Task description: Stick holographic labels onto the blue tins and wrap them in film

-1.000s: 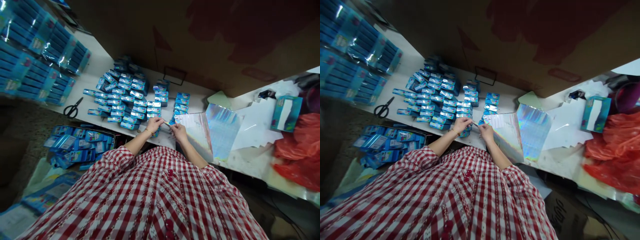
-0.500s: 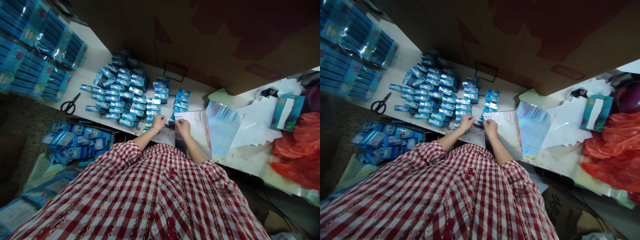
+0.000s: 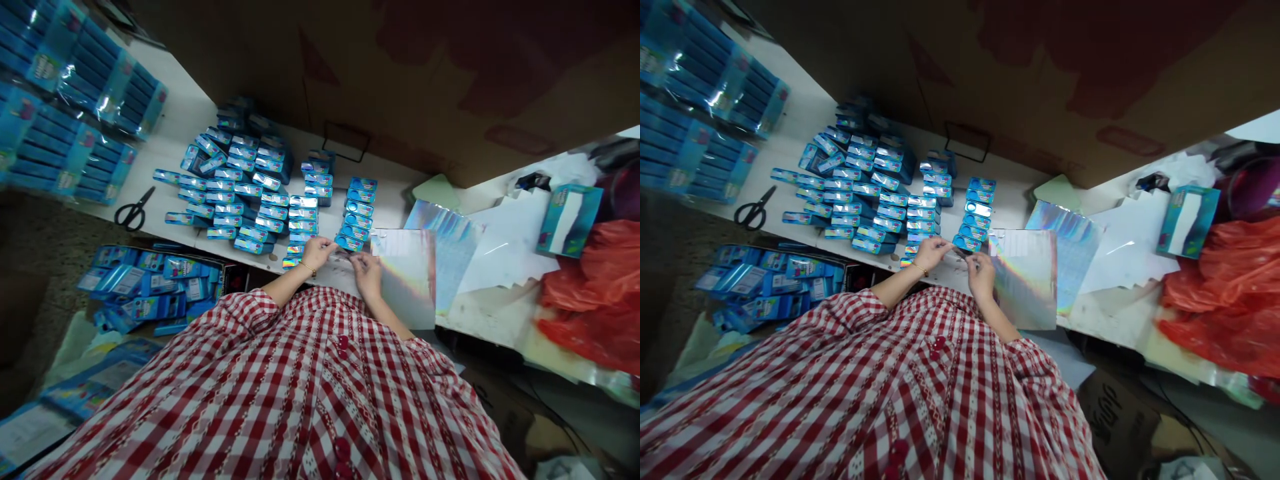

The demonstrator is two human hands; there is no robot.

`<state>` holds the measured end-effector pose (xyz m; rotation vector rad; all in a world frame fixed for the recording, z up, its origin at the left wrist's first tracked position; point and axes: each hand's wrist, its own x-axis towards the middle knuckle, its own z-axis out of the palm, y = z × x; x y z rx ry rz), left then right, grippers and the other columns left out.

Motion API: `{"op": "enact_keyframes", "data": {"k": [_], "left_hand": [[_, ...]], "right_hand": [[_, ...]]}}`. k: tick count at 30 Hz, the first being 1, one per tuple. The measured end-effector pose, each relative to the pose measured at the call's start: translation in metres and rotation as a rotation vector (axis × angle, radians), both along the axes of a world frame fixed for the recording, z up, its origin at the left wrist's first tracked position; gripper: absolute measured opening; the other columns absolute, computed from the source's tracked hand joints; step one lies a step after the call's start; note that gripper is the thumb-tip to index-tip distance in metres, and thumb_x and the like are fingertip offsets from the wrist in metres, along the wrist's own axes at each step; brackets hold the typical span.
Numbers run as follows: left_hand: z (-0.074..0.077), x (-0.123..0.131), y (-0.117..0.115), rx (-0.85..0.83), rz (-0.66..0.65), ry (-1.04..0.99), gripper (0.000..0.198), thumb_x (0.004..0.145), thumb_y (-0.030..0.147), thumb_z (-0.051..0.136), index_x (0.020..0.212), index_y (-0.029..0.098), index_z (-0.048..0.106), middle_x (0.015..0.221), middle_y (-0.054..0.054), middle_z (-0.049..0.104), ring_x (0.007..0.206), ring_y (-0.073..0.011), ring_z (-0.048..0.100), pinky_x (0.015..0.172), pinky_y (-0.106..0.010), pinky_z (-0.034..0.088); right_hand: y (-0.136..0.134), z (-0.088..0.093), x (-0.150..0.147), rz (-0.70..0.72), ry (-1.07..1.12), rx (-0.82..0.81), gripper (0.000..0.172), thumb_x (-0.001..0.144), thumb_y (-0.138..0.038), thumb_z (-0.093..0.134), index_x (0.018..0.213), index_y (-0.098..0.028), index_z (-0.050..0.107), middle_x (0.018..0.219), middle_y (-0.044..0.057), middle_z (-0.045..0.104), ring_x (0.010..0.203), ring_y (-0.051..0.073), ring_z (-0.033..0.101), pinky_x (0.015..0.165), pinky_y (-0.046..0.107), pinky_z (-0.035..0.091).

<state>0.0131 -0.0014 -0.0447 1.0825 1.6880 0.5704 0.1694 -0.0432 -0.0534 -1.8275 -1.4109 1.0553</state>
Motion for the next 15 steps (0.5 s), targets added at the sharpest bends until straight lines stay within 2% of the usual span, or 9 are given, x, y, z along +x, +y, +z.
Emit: {"op": "enact_keyframes", "data": {"k": [2,4,9,15], "left_hand": [[-0.002,0.002,0.002,0.004,-0.009,0.029,0.014,0.074,0.027,0.061,0.071,0.015,0.068,0.053,0.003,0.060,0.046,-0.0104,0.055,0.054,-0.022,0.041],[-0.005,0.001,0.006,-0.010,0.002,0.052,0.016,0.076,0.027,0.059,0.073,0.015,0.068,0.047,0.003,0.056,0.046,-0.0113,0.055,0.055,-0.022,0.041],[-0.011,-0.004,0.019,-0.039,0.017,0.121,0.022,0.078,0.031,0.058,0.076,0.013,0.070,0.038,0.003,0.050,0.046,-0.0138,0.055,0.056,-0.023,0.041],[-0.018,0.000,0.022,-0.032,-0.056,0.222,0.027,0.081,0.031,0.052,0.077,0.013,0.072,0.040,0.001,0.054,0.050,-0.0151,0.058,0.058,-0.024,0.043]], "right_hand": [[0.007,0.000,0.004,0.008,-0.057,-0.042,0.025,0.079,-0.039,0.050,0.073,-0.019,0.064,0.086,0.008,0.067,0.077,0.020,0.060,0.076,0.033,0.046],[0.019,-0.001,0.003,0.028,-0.116,-0.086,0.025,0.079,-0.038,0.050,0.074,-0.019,0.065,0.083,0.007,0.068,0.070,0.019,0.059,0.070,0.031,0.046],[0.046,-0.003,-0.008,0.082,-0.247,-0.140,0.024,0.080,-0.036,0.051,0.074,-0.020,0.067,0.074,0.006,0.069,0.071,0.020,0.061,0.065,0.027,0.042],[0.054,-0.008,-0.005,0.119,-0.356,-0.185,0.021,0.079,-0.033,0.052,0.075,-0.020,0.068,0.077,0.008,0.070,0.075,0.022,0.062,0.064,0.028,0.041]]}}
